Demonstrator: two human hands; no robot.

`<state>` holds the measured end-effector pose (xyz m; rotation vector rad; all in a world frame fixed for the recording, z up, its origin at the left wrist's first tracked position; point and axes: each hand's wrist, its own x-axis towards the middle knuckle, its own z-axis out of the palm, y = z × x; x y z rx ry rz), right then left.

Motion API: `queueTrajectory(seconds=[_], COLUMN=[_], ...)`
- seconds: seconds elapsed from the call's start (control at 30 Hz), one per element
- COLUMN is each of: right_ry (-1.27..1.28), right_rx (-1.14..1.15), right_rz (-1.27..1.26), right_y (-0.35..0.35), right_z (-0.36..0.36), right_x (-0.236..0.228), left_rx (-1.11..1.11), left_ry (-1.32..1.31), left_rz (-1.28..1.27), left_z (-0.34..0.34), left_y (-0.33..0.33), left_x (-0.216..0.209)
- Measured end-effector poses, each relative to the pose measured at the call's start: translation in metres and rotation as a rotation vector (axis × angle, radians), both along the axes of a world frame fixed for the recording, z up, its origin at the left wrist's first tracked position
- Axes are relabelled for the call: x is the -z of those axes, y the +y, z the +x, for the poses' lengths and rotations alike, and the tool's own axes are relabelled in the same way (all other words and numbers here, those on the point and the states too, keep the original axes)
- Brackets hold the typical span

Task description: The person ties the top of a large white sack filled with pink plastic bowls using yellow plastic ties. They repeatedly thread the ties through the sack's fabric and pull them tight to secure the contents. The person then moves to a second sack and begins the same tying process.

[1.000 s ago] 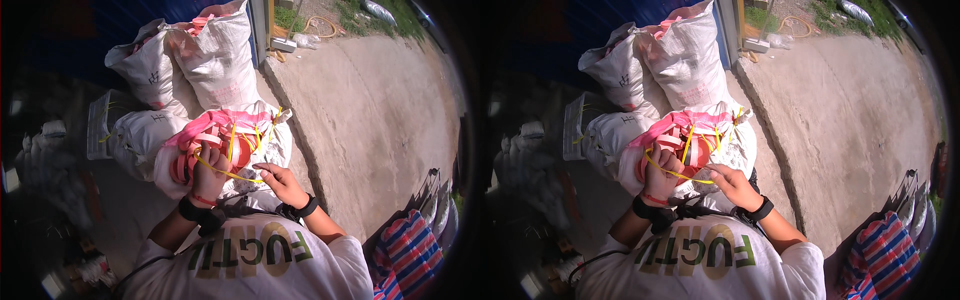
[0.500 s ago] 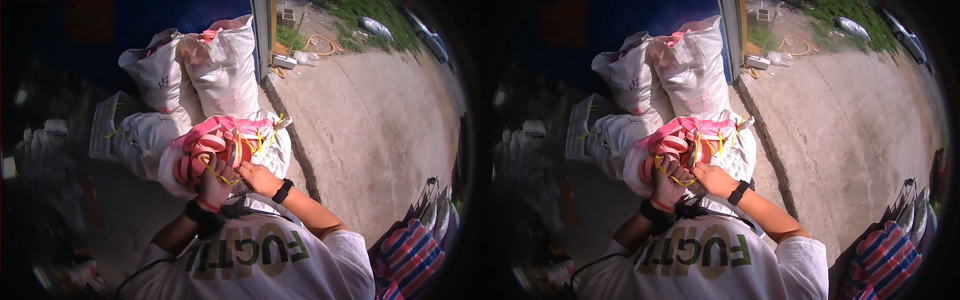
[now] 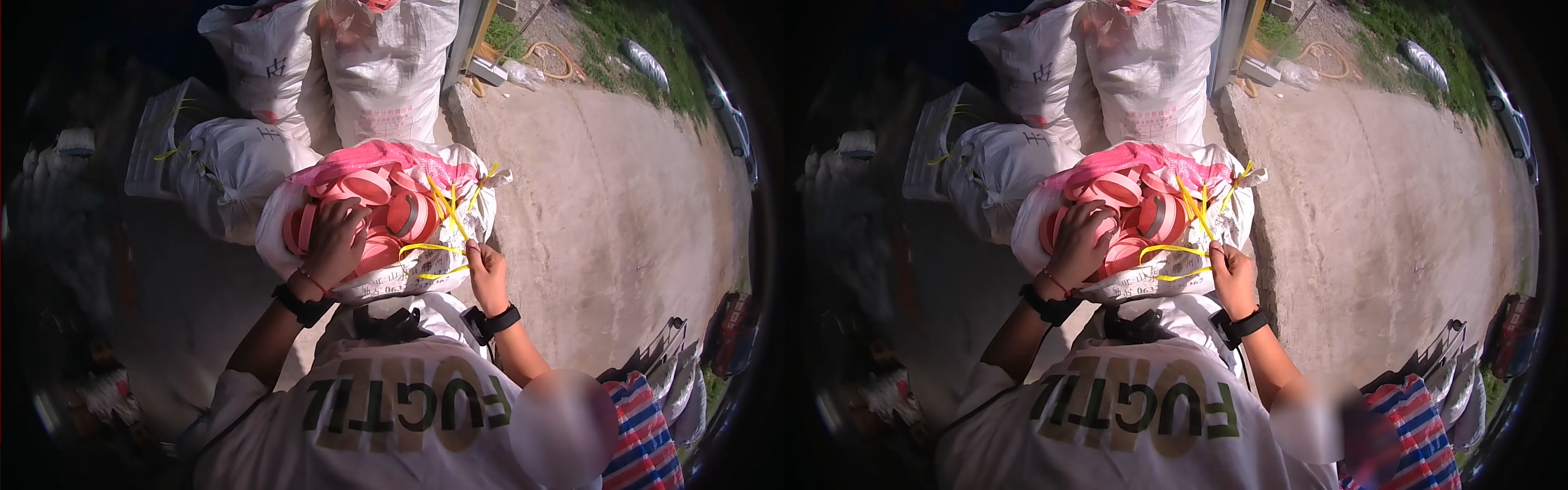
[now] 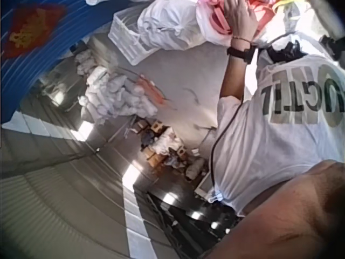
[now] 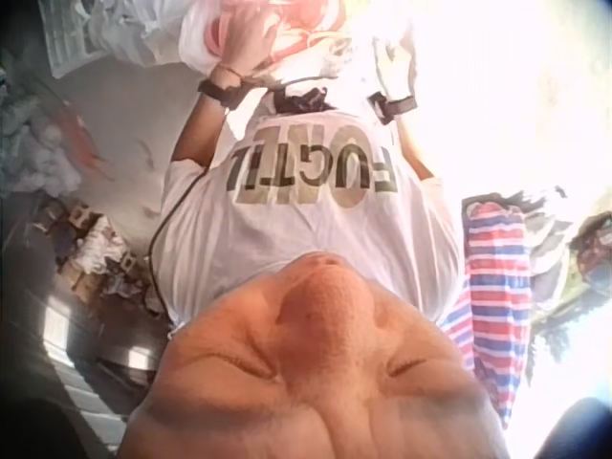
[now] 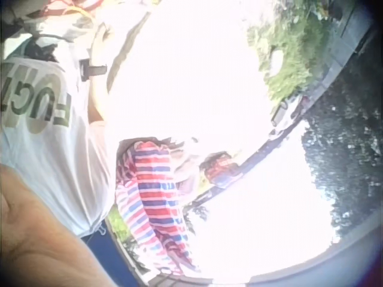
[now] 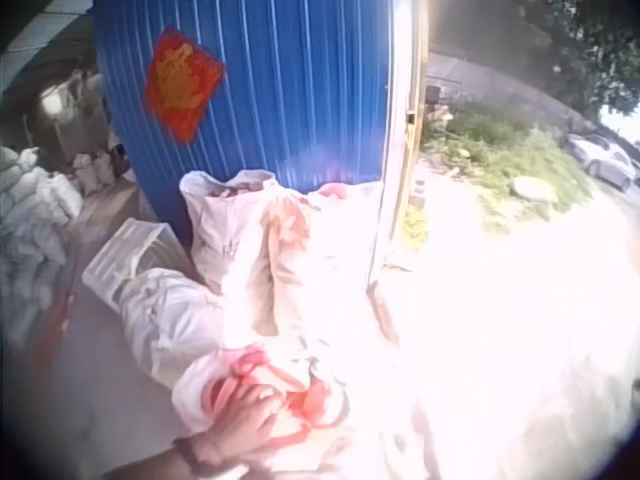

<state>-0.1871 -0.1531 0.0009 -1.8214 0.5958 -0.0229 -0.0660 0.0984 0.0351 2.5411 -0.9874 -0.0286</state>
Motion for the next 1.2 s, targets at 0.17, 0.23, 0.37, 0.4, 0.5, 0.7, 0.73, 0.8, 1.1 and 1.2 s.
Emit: queueTrajectory(seconds=[0.17, 0.23, 0.37, 0.4, 0.5, 0.7, 0.73, 0.8, 1.1, 1.2], right_ry=[-0.039, -0.014, 0.091, 0.050, 0.035, 0.037, 0.045, -0.028, 0.256, 0.063], right_rx=[-0.236, -0.273, -0.217, -0.185, -0.100, 0.100, 0.128, 0.020, -0.443, -0.378], right_rz=[-0.678, -0.853, -0.890, -0.880, -0.869, -0.784, -0.617, -0.535, -0.546, -0.321], right_y=[0.043, 0.059, 0.062, 0.060, 0.072, 0.079, 0.088, 0.107, 0.129, 0.136], right_z=[0.061, 0.078, 0.083, 0.078, 0.077, 0.083, 0.077, 0.053, -0.022, -0.013], right_x=[-0.005, 0.018, 0.041, 0.042, 0.046, 0.030, 0.012, -0.008, 0.009, -0.002], left_rx=[-0.150, -0.107, 0.090, 0.151, 0.171, 0.190, 0.231, 0.303, 0.116, 0.202], left_ry=[-0.125, 0.056, -0.110, -0.181, -0.108, 0.346, 0.162, 0.150, -0.316, 0.241], left_rz=[-0.178, -0.064, 0.043, 0.081, 0.057, 0.051, 0.062, 0.063, -0.065, -0.026], left_z=[0.040, 0.054, 0.023, 0.019, 0.025, 0.069, 0.058, 0.051, 0.093, 0.135], left_y=[-0.016, -0.023, -0.010, -0.006, 0.001, 0.025, 0.024, 0.027, 0.012, 0.015], left_x=[0.028, 0.045, 0.075, 0.076, 0.074, 0.066, 0.066, 0.064, 0.018, 0.074])
